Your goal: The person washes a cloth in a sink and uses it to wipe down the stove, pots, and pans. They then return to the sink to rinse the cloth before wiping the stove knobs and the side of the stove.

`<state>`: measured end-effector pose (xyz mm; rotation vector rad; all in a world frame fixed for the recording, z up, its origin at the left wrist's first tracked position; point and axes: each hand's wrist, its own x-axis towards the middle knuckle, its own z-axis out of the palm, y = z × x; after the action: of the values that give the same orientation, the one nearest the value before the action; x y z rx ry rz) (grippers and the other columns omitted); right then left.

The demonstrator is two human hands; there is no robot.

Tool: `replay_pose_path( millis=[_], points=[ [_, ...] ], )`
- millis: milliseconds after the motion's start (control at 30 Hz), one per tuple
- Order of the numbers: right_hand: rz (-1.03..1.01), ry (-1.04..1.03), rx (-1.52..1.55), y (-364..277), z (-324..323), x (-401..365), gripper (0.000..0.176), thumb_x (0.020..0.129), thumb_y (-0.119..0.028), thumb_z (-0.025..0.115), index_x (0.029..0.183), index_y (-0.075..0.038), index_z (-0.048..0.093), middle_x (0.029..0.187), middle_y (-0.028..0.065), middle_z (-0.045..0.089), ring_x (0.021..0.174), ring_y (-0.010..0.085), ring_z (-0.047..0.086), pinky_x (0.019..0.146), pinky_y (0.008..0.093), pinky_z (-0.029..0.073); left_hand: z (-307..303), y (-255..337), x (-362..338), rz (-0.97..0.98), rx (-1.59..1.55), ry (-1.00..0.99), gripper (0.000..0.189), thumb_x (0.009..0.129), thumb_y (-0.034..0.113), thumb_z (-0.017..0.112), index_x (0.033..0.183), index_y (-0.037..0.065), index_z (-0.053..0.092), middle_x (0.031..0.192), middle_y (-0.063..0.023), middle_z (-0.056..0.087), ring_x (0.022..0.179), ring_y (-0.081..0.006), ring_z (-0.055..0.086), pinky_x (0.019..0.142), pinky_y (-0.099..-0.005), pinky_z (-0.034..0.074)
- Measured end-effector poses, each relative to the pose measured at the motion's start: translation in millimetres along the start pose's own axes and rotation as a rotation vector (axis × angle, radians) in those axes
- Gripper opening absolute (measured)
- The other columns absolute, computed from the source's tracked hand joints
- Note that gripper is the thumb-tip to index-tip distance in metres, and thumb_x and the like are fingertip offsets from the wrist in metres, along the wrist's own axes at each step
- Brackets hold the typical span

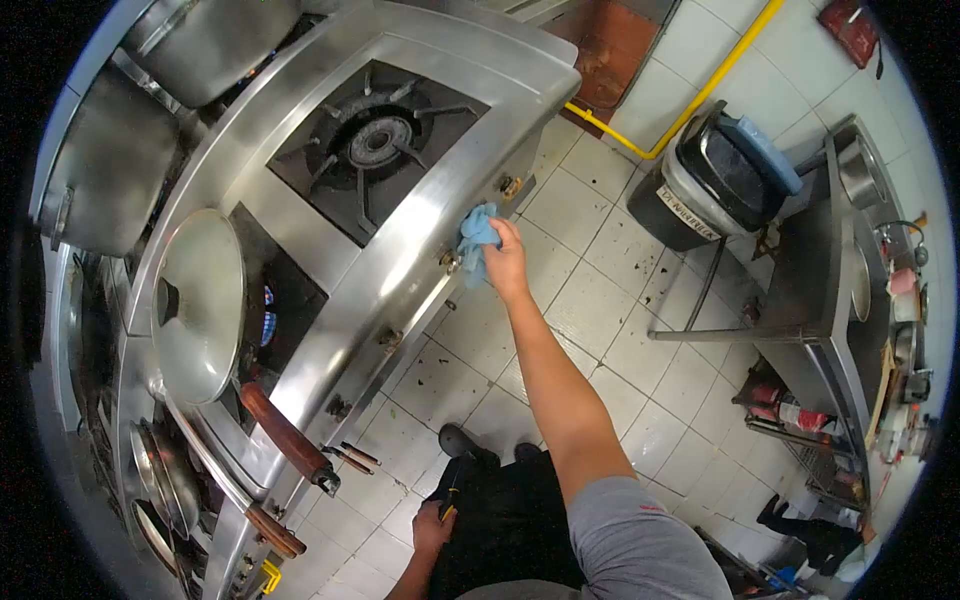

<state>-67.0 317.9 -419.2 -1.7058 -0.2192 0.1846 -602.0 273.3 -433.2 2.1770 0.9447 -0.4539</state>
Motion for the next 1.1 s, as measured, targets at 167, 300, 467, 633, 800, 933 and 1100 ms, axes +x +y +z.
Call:
replay_pose_path(
  millis=[167,300,467,633,800,933,1100],
  points=[
    [-0.310,0.100,-0.255,21,13,20,0.032,0.075,0.000,0.055,0.107,-0.003,0.056,0.108,0.0158,0.057,0.107,0.0315,0.054,0.093,0.0328,0.041,7,9,15,-0.053,0.005,0.000,0.038,0.078,0.035,0.064,0.096,0.002,0.062,0.094,-0.0191,0.061,0.092,-0.0362,0.057,0.079,-0.0451,0.045],
    [-0.099,-0.239,-0.389,82,5,26,0.036,0.077,-0.001,0.054,0.113,-0.004,0.054,0.108,0.0178,0.057,0.105,0.0315,0.055,0.091,0.0335,0.041,19,38,20,-0.098,0.048,0.066,0.037,0.078,0.035,0.064,0.096,0.003,0.061,0.095,-0.0182,0.061,0.094,-0.0350,0.057,0.080,-0.0455,0.044],
    [0.173,-0.218,0.004,61,-9,30,0.038,0.079,-0.008,0.060,0.116,-0.002,0.052,0.106,0.0145,0.060,0.092,0.0215,0.059,0.080,0.0316,0.047,68,92,13,-0.178,0.111,0.139,0.041,0.079,0.039,0.063,0.100,0.003,0.059,0.105,-0.0176,0.059,0.105,-0.0338,0.053,0.091,-0.0462,0.038],
    [0.071,-0.384,-0.022,36,-88,45,0.042,0.075,-0.004,0.060,0.116,-0.002,0.053,0.111,0.0180,0.055,0.101,0.0295,0.055,0.083,0.0358,0.045,108,164,19,-0.284,0.135,0.055,0.044,0.080,0.043,0.060,0.099,0.003,0.059,0.108,-0.0170,0.058,0.108,-0.0327,0.051,0.095,-0.0452,0.035],
    [-0.418,-0.140,-0.144,-70,-137,108,0.042,0.070,0.003,0.059,0.111,-0.005,0.053,0.116,0.0167,0.046,0.106,0.0329,0.051,0.083,0.0380,0.046,120,219,30,-0.415,-0.066,0.145,0.042,0.080,0.040,0.061,0.100,0.004,0.059,0.107,-0.0172,0.058,0.106,-0.0332,0.052,0.093,-0.0474,0.037],
    [-0.651,-0.284,-0.429,-18,-99,175,0.042,0.068,0.007,0.057,0.108,-0.006,0.052,0.115,0.0168,0.045,0.105,0.0353,0.050,0.086,0.0393,0.045,144,240,45,-0.344,-0.332,0.278,0.041,0.079,0.037,0.063,0.103,0.004,0.058,0.106,-0.0176,0.059,0.107,-0.0343,0.052,0.091,-0.0489,0.038],
    [-0.355,-0.311,-0.417,85,-88,197,0.035,0.071,0.004,0.058,0.104,-0.003,0.051,0.116,0.0183,0.045,0.105,0.0351,0.050,0.086,0.0410,0.043,144,265,65,-0.323,-0.154,0.272,0.041,0.079,0.036,0.063,0.105,0.004,0.058,0.109,-0.0173,0.059,0.112,-0.0362,0.049,0.095,-0.0474,0.036]
  ],
)
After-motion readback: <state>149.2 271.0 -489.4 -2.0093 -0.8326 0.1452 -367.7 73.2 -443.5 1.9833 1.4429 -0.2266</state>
